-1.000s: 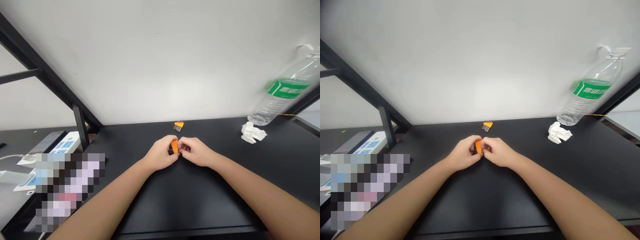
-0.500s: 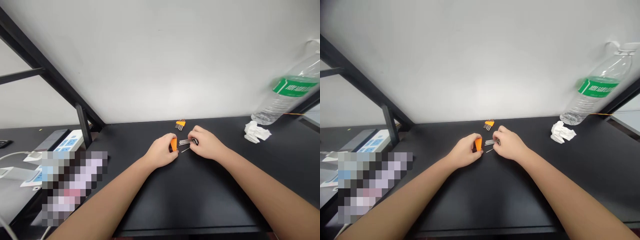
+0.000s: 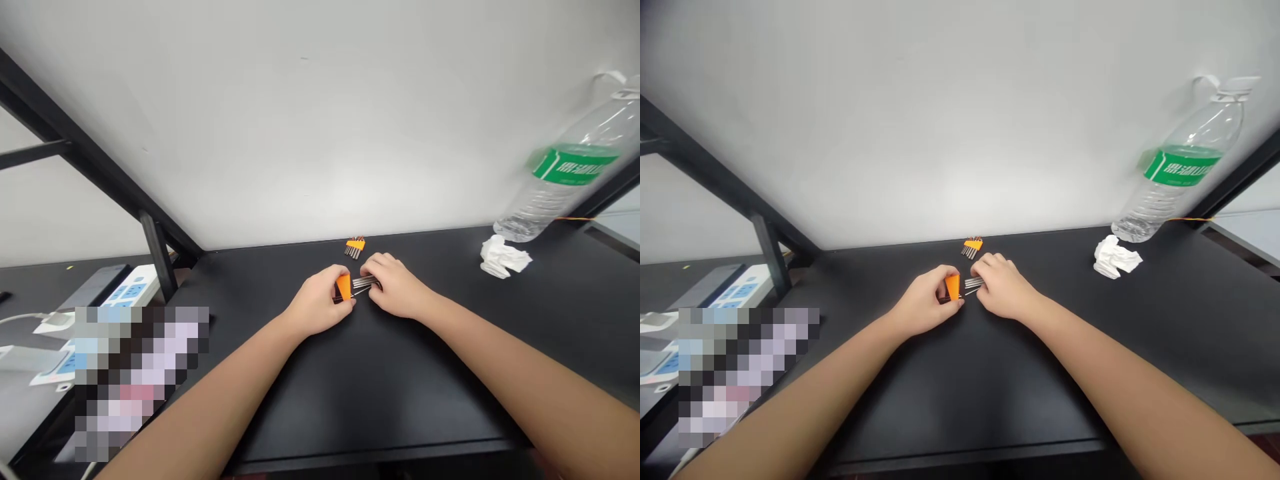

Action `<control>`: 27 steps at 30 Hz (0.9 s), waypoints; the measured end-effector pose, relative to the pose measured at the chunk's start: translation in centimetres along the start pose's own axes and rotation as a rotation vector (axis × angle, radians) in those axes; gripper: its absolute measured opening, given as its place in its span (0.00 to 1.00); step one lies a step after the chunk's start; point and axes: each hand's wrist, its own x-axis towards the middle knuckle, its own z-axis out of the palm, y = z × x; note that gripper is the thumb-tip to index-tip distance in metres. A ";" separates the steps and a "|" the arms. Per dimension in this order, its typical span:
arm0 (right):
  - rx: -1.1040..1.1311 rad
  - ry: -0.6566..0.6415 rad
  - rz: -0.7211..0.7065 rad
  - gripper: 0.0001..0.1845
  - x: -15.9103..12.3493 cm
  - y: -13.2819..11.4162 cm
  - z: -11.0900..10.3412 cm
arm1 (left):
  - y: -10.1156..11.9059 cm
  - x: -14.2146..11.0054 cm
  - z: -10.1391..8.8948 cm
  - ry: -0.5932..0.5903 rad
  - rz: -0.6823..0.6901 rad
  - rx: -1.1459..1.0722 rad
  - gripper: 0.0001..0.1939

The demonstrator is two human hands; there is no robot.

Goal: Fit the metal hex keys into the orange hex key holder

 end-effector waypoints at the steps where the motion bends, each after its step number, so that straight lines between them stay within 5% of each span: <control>1: 0.066 0.009 -0.017 0.12 0.0 -0.4 -0.1 | 0.0 0.0 0.0 0.000 0.012 -0.016 0.18; 11: 0.624 -0.166 0.079 0.04 -0.3 -1.7 0.7 | 0.3 -0.2 -0.1 -0.036 0.056 -0.087 0.16; 27: 0.978 -0.340 0.265 0.06 0.2 -0.8 -0.5 | 0.0 -0.2 0.1 -0.090 0.018 -0.143 0.20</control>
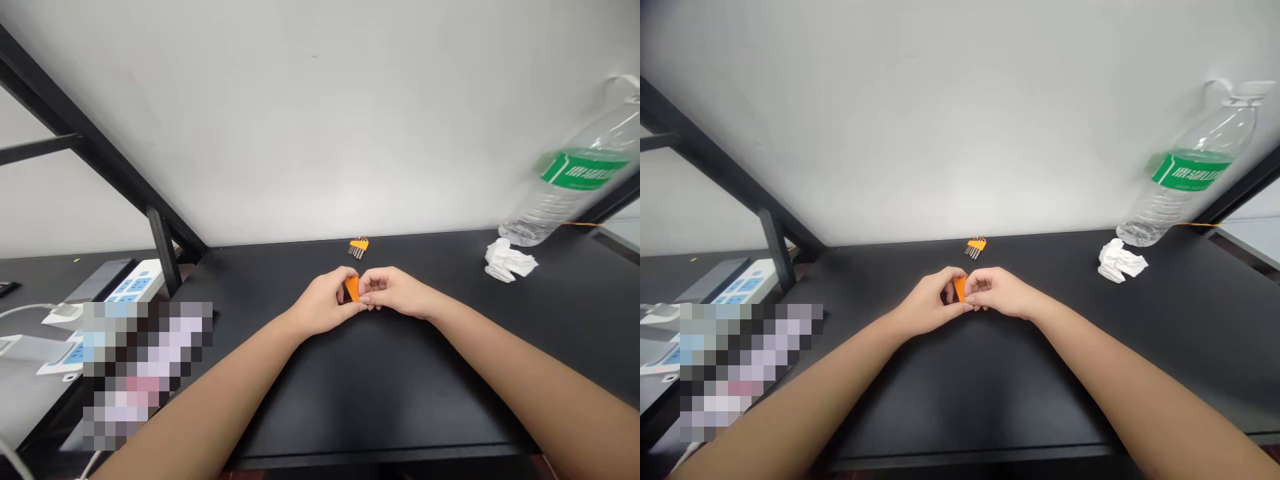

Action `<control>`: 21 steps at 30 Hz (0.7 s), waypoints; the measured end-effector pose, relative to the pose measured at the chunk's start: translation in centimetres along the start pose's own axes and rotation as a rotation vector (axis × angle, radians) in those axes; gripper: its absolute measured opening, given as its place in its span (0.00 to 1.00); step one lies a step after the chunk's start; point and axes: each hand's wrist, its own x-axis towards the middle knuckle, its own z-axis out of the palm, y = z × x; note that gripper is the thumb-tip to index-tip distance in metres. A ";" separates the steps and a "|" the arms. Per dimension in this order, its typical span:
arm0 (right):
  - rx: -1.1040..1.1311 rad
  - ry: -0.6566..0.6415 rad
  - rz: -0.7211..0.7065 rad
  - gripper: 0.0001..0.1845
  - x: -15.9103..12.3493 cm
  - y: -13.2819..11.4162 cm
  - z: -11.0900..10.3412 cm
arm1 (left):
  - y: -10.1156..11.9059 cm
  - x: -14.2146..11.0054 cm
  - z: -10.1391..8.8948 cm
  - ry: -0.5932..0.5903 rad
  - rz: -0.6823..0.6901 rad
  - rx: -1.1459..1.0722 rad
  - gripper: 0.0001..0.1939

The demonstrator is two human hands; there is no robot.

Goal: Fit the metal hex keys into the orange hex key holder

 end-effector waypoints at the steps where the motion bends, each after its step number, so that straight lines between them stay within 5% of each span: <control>1: 0.064 -0.012 0.001 0.08 0.0 0.0 -0.1 | 0.0 0.0 0.0 -0.003 0.002 -0.014 0.21; 6: 0.256 -0.096 0.041 0.12 0.0 0.4 -0.3 | 0.0 -0.2 0.1 -0.026 0.041 -0.064 0.22; 14: -0.116 0.142 -0.014 0.06 -0.6 -0.8 -1.0 | 0.0 -0.1 0.1 0.081 -0.054 0.110 0.22; 21: -0.214 0.211 0.078 0.08 -0.3 0.0 -1.2 | 0.0 -0.1 0.2 0.127 -0.079 0.225 0.16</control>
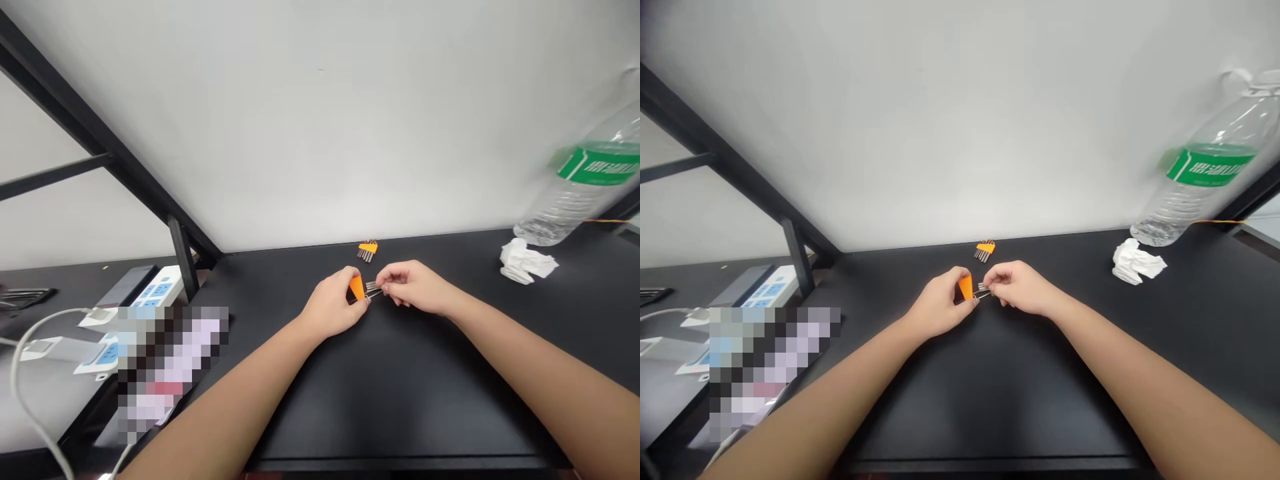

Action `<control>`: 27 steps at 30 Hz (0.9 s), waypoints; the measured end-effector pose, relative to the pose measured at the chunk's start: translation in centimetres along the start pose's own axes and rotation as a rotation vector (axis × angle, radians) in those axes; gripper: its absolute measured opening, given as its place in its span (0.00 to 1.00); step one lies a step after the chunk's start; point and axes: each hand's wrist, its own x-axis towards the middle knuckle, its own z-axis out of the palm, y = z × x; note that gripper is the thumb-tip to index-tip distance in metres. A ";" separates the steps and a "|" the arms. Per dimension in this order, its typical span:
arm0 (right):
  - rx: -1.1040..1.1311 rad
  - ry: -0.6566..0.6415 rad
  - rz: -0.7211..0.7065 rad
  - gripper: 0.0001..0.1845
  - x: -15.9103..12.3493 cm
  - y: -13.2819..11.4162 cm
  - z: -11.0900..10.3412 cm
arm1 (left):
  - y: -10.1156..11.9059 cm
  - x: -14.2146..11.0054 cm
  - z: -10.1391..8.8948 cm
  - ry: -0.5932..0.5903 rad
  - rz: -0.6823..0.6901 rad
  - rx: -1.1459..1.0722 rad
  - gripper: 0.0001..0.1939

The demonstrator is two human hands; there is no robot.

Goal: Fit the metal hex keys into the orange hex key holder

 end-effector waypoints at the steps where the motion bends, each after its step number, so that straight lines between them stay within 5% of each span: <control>1: 0.000 0.007 0.010 0.08 0.1 0.1 0.0 | -0.1 0.0 0.0 0.005 -0.010 0.010 0.16; 7: -0.139 -0.019 0.041 0.09 -0.3 -0.2 -0.1 | -0.4 0.2 0.2 0.019 -0.036 0.021 0.17; 16: -0.861 0.154 -0.280 0.05 -0.6 0.1 0.5 | -0.7 0.2 0.6 0.035 -0.029 -0.042 0.19; 27: -0.841 0.109 -0.366 0.12 0.7 1.9 0.3 | -0.8 0.2 0.5 0.033 -0.042 -0.083 0.19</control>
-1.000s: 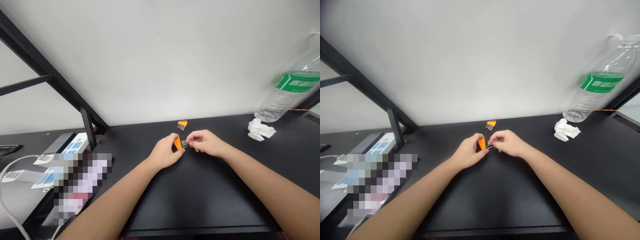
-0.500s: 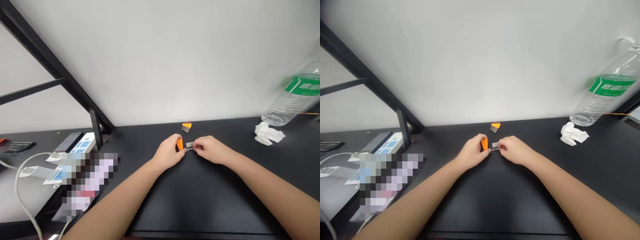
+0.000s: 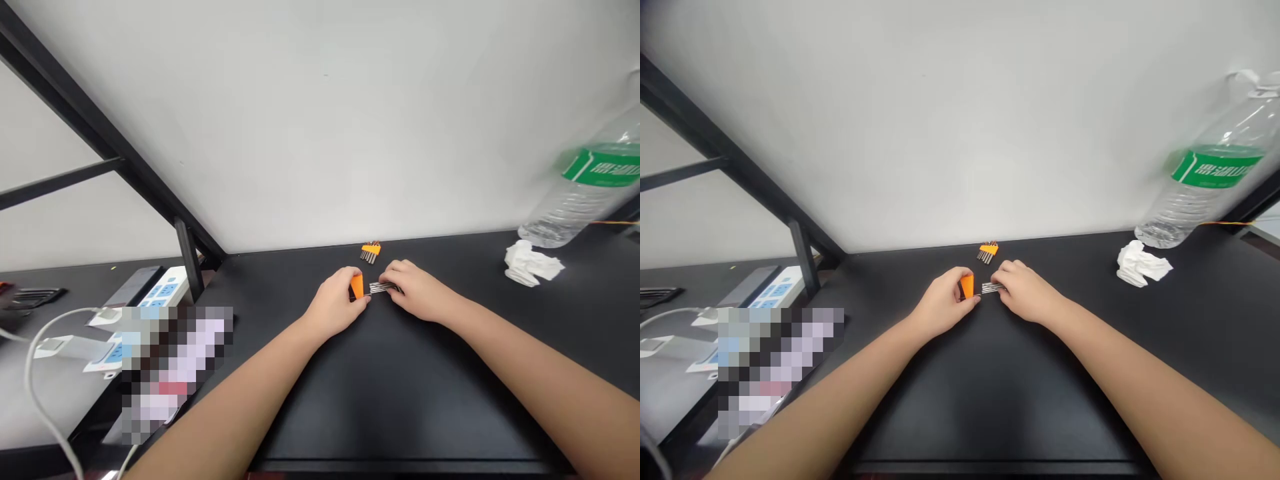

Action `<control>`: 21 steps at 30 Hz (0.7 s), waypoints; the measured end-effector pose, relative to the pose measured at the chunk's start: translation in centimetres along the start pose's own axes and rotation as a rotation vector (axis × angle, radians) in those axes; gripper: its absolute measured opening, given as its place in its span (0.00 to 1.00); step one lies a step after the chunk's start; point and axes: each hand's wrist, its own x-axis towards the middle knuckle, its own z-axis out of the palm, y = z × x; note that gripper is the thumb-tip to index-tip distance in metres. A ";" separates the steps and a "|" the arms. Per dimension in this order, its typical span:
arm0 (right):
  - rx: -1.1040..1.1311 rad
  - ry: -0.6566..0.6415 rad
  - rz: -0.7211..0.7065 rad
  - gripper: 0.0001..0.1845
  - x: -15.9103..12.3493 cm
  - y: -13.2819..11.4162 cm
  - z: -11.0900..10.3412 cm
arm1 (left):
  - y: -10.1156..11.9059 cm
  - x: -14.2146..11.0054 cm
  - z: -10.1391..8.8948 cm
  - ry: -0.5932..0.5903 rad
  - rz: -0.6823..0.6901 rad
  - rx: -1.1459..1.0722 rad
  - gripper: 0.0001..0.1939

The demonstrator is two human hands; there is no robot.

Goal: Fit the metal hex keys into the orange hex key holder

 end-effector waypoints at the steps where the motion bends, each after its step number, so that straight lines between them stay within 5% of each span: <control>1: 0.009 0.006 -0.003 0.12 0.0 0.1 0.0 | 0.0 0.0 0.0 0.001 0.001 0.000 0.19; 21: -0.050 -0.012 -0.085 0.18 -0.2 -0.1 -0.3 | 0.2 -0.1 -0.2 -0.025 0.019 0.011 0.19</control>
